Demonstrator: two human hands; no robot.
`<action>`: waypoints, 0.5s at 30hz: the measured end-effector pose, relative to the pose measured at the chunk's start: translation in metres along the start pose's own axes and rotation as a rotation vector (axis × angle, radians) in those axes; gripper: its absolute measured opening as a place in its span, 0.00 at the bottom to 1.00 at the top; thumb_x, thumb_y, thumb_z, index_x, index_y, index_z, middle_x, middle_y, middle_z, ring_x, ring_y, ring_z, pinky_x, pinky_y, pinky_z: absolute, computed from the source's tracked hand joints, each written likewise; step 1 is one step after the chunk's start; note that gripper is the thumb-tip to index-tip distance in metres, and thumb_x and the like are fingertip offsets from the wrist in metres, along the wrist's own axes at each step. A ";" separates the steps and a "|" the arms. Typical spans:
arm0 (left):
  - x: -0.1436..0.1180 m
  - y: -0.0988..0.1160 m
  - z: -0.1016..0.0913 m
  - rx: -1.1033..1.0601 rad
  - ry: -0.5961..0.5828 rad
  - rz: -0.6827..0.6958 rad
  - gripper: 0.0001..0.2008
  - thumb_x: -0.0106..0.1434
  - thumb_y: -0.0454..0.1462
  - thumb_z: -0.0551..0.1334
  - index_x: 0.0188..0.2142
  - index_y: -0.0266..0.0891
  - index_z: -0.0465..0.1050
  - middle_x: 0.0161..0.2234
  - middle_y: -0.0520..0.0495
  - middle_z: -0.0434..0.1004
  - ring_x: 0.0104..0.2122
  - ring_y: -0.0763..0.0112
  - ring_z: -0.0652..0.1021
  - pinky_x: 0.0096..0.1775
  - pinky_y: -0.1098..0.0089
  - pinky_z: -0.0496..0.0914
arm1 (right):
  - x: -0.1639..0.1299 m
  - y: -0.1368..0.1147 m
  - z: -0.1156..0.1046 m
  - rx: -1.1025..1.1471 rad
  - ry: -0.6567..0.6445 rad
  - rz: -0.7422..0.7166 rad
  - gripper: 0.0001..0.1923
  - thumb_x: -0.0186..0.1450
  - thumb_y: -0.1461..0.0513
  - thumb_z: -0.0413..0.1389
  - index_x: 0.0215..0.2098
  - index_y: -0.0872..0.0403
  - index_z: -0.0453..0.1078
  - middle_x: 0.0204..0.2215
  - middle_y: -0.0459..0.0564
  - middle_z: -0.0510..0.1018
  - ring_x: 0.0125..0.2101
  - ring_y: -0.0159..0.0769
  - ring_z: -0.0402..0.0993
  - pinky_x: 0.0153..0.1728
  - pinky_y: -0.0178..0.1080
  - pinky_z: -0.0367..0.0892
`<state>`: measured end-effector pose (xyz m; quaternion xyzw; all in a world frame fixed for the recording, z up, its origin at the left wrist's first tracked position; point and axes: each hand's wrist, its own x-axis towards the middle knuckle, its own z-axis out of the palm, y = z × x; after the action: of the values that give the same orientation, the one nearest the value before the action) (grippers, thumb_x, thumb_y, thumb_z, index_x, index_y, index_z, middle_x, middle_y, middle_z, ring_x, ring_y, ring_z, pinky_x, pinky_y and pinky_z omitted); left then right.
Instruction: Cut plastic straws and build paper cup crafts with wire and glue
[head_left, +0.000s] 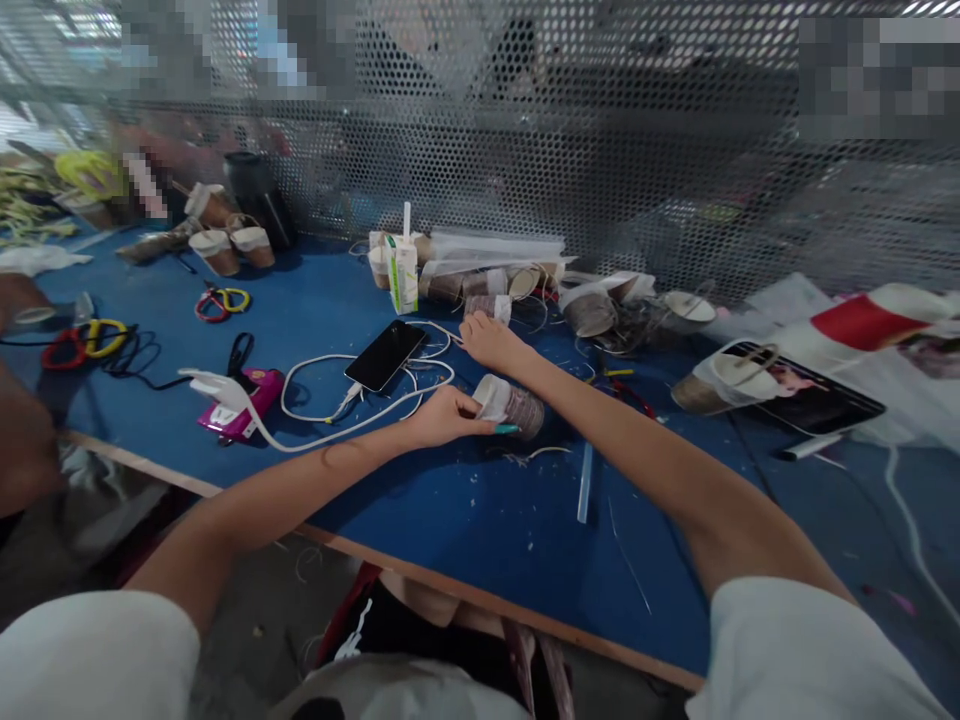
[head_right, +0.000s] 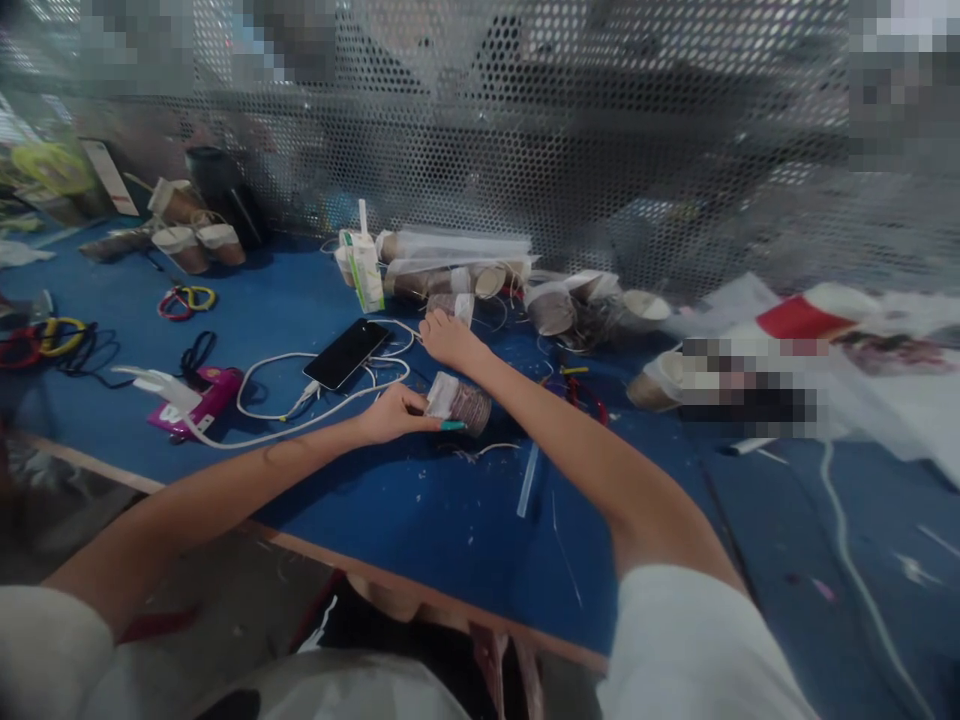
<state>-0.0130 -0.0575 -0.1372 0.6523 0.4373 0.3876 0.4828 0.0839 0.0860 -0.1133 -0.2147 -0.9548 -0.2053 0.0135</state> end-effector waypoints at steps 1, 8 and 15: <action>0.000 0.001 0.000 -0.002 0.003 -0.002 0.27 0.48 0.52 0.64 0.12 0.34 0.57 0.18 0.56 0.46 0.22 0.81 0.50 0.24 0.73 0.45 | 0.000 0.000 0.000 0.013 -0.014 0.012 0.18 0.67 0.68 0.39 0.44 0.71 0.67 0.38 0.69 0.73 0.43 0.49 0.65 0.34 0.41 0.60; -0.002 0.008 0.001 -0.042 0.037 -0.031 0.24 0.46 0.51 0.66 0.14 0.34 0.61 0.17 0.56 0.47 0.21 0.82 0.52 0.24 0.74 0.47 | -0.017 0.014 -0.011 0.078 -0.043 0.049 0.18 0.67 0.69 0.38 0.42 0.66 0.69 0.37 0.63 0.74 0.40 0.44 0.65 0.40 0.42 0.60; -0.001 0.011 0.003 -0.069 0.110 -0.055 0.24 0.45 0.49 0.67 0.12 0.34 0.60 0.16 0.57 0.46 0.20 0.83 0.50 0.23 0.73 0.44 | -0.102 0.021 -0.059 0.318 0.259 0.279 0.19 0.70 0.60 0.36 0.34 0.54 0.67 0.34 0.58 0.72 0.38 0.44 0.67 0.42 0.46 0.62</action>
<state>-0.0083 -0.0608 -0.1276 0.6007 0.4672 0.4242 0.4909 0.1816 0.0387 -0.0624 -0.3118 -0.9264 -0.0741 0.1975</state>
